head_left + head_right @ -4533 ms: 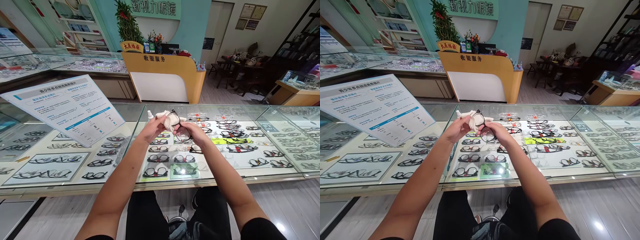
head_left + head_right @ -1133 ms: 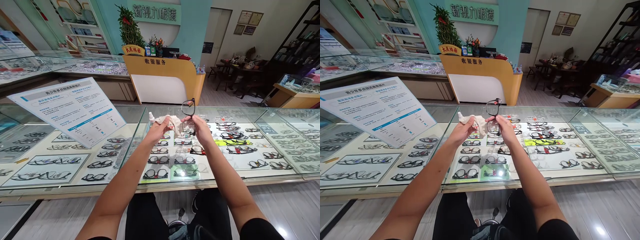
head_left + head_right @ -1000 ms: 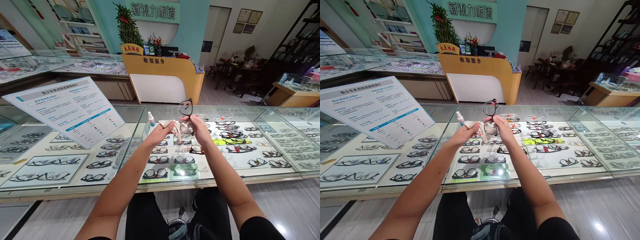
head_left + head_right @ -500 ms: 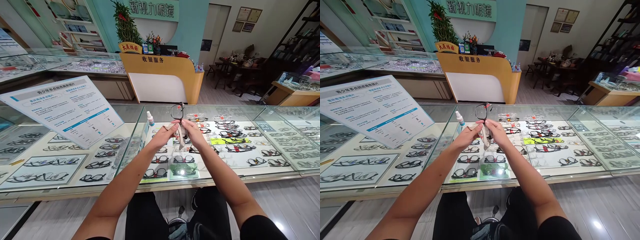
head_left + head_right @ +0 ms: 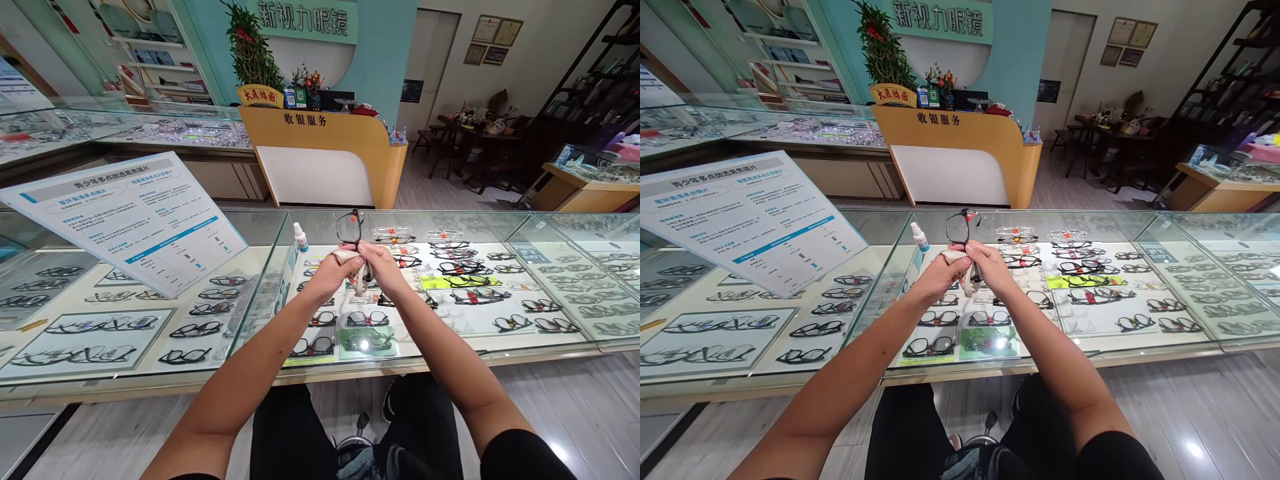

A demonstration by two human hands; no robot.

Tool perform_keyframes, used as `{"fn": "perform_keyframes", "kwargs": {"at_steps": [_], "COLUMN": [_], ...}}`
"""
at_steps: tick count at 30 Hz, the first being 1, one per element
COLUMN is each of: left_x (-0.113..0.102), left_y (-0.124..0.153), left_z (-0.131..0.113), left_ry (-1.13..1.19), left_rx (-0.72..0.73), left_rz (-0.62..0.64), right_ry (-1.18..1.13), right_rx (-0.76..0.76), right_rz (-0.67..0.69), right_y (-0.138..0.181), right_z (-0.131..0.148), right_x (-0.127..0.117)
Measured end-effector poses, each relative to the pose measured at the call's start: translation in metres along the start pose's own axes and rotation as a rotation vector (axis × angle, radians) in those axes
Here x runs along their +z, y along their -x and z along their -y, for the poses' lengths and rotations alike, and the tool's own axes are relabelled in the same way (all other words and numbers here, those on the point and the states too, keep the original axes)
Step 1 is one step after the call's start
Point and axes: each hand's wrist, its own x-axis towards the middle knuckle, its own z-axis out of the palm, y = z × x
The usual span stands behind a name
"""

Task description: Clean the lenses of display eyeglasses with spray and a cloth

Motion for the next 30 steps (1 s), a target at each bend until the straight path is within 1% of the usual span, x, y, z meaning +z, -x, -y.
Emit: {"fn": "perform_keyframes", "kwargs": {"at_steps": [6, 11, 15, 19, 21, 25, 27, 30], "left_x": [0.001, 0.001, 0.003, 0.008, 0.012, 0.017, 0.019, 0.019], "left_y": [0.004, 0.005, 0.004, 0.005, 0.006, 0.010, 0.012, 0.014], "left_z": [0.001, 0.004, 0.005, 0.006, 0.007, 0.010, 0.010, 0.008], "left_ry": [-0.005, 0.021, 0.001, 0.022, 0.040, 0.025, 0.001, -0.012], "left_rx": [-0.008, -0.016, -0.022, -0.002, 0.028, 0.159, 0.205, 0.238], "left_rz": [0.022, 0.000, 0.006, -0.036, -0.077, -0.174, -0.171, -0.123], "right_ry": [-0.122, -0.240, -0.247, -0.191, -0.174, -0.178, -0.159, -0.133], "right_rx": [0.100, 0.102, 0.085, 0.094, 0.081, 0.055, 0.049, 0.039], "right_rz": [-0.079, -0.166, -0.175, -0.228, -0.252, -0.262, -0.260, -0.282], "right_y": [-0.001, -0.002, -0.002, -0.004, -0.005, -0.006, -0.007, -0.008], "right_z": [-0.006, -0.006, -0.005, -0.008, -0.008, -0.008, -0.009, -0.012], "right_x": [0.001, 0.003, 0.004, 0.003, 0.002, 0.001, 0.001, 0.001]}}
